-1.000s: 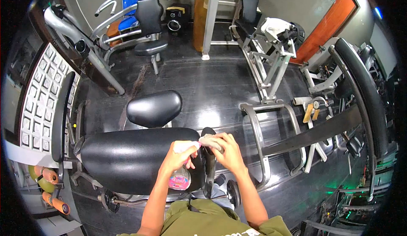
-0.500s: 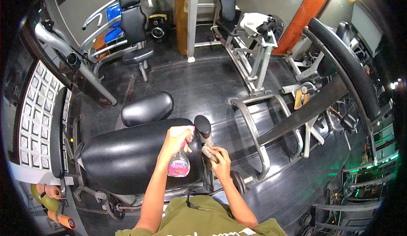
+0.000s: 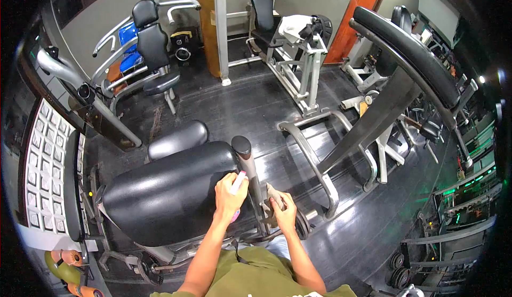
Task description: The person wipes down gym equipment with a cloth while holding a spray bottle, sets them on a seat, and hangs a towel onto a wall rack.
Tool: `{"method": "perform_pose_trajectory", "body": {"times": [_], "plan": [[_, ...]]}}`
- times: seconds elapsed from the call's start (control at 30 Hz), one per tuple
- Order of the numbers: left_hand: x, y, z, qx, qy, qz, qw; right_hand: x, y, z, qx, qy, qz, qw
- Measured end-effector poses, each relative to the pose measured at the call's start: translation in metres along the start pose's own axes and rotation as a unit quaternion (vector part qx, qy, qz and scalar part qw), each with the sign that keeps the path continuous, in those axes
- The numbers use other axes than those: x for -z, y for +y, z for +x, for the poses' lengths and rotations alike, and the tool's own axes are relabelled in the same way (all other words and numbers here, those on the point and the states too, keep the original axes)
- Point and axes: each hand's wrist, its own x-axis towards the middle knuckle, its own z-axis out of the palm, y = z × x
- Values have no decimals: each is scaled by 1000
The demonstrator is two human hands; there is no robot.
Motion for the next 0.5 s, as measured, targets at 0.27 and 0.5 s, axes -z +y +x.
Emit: {"method": "perform_pose_trajectory", "body": {"times": [0.27, 0.5], "plan": [[1, 4, 3, -70, 47, 57, 995, 11, -21, -13, -92, -15, 28, 995], [27, -15, 2, 114, -126, -174, 970, -27, -31, 42, 92, 10, -40, 995]]}}
